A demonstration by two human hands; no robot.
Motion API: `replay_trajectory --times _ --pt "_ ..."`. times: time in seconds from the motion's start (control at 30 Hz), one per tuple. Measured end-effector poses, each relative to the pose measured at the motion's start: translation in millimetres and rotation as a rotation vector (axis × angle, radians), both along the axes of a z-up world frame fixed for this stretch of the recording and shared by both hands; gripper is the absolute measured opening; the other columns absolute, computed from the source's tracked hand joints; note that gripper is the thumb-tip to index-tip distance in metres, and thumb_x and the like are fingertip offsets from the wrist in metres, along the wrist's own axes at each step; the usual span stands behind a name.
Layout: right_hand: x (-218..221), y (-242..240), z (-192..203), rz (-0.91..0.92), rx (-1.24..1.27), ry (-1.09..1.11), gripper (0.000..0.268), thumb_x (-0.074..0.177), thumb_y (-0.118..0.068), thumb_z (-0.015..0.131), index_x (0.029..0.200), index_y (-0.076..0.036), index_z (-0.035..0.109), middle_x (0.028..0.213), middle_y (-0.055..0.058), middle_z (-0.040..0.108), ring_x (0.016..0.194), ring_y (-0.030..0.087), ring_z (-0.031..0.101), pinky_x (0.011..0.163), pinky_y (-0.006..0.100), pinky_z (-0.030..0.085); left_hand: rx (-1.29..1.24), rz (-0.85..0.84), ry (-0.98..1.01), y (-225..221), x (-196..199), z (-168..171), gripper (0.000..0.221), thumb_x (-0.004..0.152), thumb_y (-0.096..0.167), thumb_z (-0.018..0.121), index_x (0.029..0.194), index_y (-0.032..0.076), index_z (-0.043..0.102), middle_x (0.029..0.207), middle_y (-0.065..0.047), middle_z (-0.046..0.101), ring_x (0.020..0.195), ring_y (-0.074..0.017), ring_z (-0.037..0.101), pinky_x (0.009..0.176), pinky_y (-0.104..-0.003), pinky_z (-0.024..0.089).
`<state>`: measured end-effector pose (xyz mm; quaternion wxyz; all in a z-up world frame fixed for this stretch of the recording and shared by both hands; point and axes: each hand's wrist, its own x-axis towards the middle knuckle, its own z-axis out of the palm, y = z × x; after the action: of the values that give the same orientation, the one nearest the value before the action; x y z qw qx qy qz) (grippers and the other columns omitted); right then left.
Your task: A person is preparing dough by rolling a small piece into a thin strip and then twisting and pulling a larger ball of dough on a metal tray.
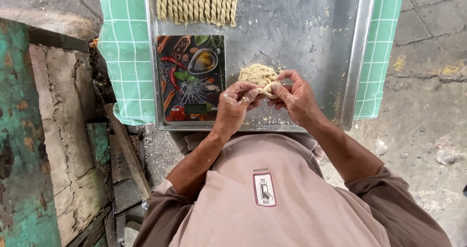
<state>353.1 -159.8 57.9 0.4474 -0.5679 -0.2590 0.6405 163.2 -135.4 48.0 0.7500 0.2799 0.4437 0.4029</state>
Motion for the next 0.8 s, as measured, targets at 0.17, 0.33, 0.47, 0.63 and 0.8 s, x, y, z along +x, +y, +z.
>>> replay_trajectory --times 0.17,0.33,0.47,0.63,0.8 --pt "2 -10 -18 0.147 0.318 -0.346 0.014 0.099 -0.005 0.071 0.109 -0.003 0.063 0.087 0.019 0.075 0.074 0.022 0.075 0.06 0.03 0.063 -0.058 0.091 -0.045 2 -5 -14 0.026 0.098 0.011 0.072 0.118 -0.004 0.064 0.107 -0.022 0.075 0.093 -0.0269 0.078 0.082 -0.037 0.067" --pt "4 -12 -9 0.21 0.48 -0.514 0.028 0.088 0.002 0.082 0.112 0.002 0.069 0.092 0.019 0.074 0.083 0.025 0.075 0.074 0.039 0.063 -0.036 0.068 -0.057 2 -3 -24 0.029 0.1 0.007 0.069 0.124 -0.008 0.064 0.113 -0.027 0.074 0.1 -0.0311 0.076 0.087 -0.04 0.064" --pt "7 -13 -20 0.206 0.58 -0.71 0.018 0.093 -0.004 0.081 0.11 -0.002 0.076 0.093 0.019 0.075 0.079 0.033 0.076 0.069 0.039 0.062 0.011 0.058 -0.057 1 -2 -20 0.029 0.101 0.003 0.065 0.127 -0.012 0.063 0.114 -0.029 0.072 0.103 -0.033 0.074 0.091 -0.042 0.063" --pt "10 -12 -20 0.198 0.743 -0.859 0.013 0.095 -0.012 0.082 0.107 -0.009 0.078 0.114 0.017 0.071 0.087 0.034 0.071 0.072 0.045 0.059 0.049 0.062 -0.031 1 -2 -25 0.022 0.102 0.003 0.063 0.12 -0.01 0.066 0.111 -0.027 0.074 0.102 -0.0315 0.074 0.09 -0.044 0.062" --pt "11 -17 -25 0.201 0.788 -0.839 0.012 0.094 -0.012 0.082 0.106 -0.009 0.078 0.11 0.015 0.074 0.092 0.033 0.074 0.076 0.041 0.059 0.058 0.046 -0.021 1 -2 -10 0.018 0.105 0.007 0.06 0.117 -0.006 0.064 0.109 -0.023 0.075 0.101 -0.0291 0.075 0.09 -0.045 0.063"
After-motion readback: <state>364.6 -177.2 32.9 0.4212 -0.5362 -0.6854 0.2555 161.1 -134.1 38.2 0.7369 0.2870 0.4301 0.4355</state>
